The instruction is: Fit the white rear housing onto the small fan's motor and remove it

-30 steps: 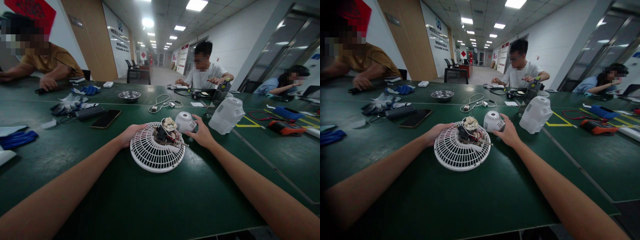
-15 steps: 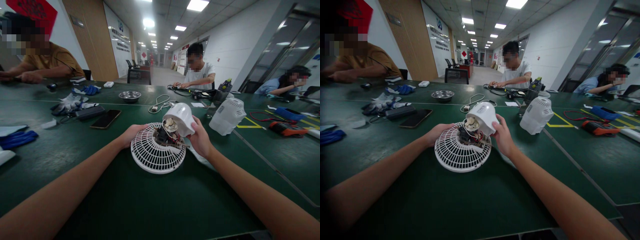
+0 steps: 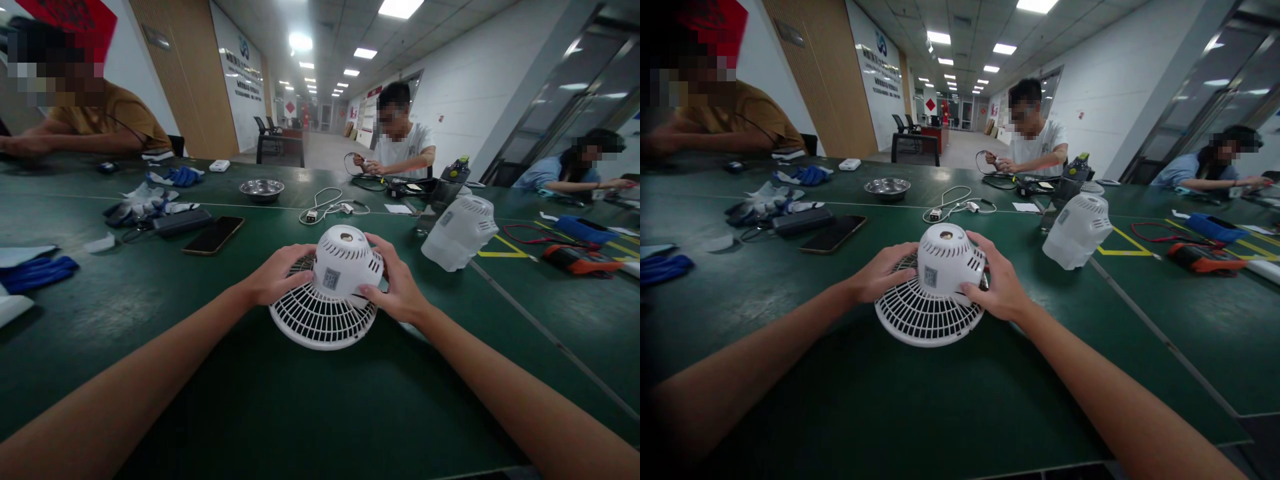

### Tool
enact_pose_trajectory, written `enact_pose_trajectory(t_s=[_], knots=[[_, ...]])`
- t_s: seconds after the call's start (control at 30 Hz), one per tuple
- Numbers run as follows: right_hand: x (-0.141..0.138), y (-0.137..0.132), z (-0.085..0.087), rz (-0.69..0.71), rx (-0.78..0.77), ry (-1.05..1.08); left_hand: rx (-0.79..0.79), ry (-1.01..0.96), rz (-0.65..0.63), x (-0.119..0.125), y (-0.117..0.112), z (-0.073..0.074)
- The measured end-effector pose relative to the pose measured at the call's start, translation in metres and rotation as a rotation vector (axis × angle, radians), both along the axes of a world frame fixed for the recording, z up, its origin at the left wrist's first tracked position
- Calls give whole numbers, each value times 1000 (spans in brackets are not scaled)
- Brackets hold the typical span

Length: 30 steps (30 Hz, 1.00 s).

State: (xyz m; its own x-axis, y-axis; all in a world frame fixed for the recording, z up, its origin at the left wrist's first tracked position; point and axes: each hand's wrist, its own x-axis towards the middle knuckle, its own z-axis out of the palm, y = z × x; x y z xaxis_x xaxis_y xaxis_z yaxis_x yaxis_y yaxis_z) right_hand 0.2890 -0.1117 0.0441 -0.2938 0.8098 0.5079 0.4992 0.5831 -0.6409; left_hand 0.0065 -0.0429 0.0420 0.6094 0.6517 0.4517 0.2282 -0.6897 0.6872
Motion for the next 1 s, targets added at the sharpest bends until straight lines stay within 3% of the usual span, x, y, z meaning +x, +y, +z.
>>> enact_pose_trajectory(t_s=[0.1,0.3,0.5,1.0], knots=[[2,0,2,34,-3,-26,74,63,-2,4,-4,4],[-4,-2,6,49,172,-193,219,182,-53,6,3,3],[-8,-3,11,36,98,-184,181,161,-77,4,7,-3],[-22,-13,22,-50,99,-298,129,53,-153,-1,14,-15]])
